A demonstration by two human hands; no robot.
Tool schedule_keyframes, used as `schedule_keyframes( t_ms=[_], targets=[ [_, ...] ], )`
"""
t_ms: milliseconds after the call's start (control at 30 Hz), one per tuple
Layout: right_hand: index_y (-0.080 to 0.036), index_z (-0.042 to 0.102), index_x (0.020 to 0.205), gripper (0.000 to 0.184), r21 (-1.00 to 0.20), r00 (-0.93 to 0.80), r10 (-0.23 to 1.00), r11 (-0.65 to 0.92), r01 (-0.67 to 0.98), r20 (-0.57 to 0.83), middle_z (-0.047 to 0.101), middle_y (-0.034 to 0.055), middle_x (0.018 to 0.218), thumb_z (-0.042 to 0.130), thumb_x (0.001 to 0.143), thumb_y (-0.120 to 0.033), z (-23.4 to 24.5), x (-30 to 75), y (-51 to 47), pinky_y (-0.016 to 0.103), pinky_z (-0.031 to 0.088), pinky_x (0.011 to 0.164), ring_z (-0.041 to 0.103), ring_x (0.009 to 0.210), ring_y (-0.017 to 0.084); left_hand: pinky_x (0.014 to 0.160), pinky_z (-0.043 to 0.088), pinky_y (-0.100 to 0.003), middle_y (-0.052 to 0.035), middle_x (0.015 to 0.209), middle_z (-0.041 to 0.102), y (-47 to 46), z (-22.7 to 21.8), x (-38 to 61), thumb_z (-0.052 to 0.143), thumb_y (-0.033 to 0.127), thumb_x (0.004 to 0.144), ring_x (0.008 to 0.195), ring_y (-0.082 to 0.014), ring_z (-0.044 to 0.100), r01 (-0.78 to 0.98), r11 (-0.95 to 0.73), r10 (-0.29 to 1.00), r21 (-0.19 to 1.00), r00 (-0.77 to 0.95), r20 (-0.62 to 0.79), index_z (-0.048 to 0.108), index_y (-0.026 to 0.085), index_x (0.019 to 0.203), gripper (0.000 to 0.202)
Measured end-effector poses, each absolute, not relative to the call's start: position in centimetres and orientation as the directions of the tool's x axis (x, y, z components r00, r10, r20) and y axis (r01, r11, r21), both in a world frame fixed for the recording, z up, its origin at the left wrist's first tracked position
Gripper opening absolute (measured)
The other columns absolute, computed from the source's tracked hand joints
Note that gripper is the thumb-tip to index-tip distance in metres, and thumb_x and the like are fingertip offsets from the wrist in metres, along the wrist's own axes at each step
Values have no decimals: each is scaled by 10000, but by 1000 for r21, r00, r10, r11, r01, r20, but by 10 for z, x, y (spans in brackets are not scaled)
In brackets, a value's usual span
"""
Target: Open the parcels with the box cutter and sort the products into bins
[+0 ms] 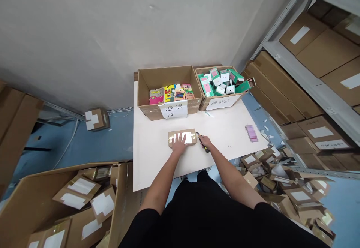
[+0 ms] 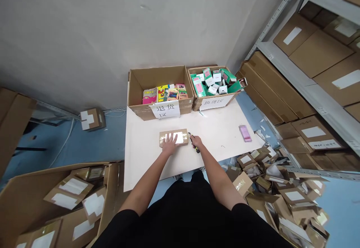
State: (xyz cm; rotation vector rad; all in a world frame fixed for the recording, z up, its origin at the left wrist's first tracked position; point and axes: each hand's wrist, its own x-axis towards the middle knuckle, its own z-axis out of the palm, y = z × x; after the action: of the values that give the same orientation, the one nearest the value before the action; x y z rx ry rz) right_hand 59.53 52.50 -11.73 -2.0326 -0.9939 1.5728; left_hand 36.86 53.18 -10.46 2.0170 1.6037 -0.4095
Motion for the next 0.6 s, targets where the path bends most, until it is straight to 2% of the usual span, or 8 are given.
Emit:
schedule_keyframes(
  t_ms=[167, 333, 600],
  targets=[
    [-216, 506, 712, 575, -660, 75, 755, -613, 434, -652, 527, -35, 483, 534, 999, -714, -111, 593, 542, 243, 389, 440, 491, 347, 122, 1322, 55, -611, 13, 1798, -5, 534, -110, 367, 389, 529, 1056, 1656, -323, -64, 959, -160, 812, 232, 262, -522, 71, 386, 1709, 740],
    [-204, 540, 774, 536, -574, 52, 756, -537, 619, -652, 543, -46, 526, 459, 1069, -644, -104, 597, 537, 225, 413, 473, 508, 349, 105, 1328, 52, -597, 18, 1795, -35, 530, -114, 367, 348, 519, 1073, 1656, -304, -81, 965, -181, 812, 191, 256, -525, 75, 356, 1713, 715],
    [-191, 598, 855, 486, -512, 64, 748, -512, 690, -661, 554, -46, 539, 405, 1112, -555, -100, 597, 518, 229, 436, 492, 544, 361, 118, 1326, 66, -603, 16, 1795, -38, 528, -122, 368, 379, 528, 1067, 1658, -307, -72, 964, -185, 816, 192, 259, -516, 74, 361, 1713, 734]
  ],
)
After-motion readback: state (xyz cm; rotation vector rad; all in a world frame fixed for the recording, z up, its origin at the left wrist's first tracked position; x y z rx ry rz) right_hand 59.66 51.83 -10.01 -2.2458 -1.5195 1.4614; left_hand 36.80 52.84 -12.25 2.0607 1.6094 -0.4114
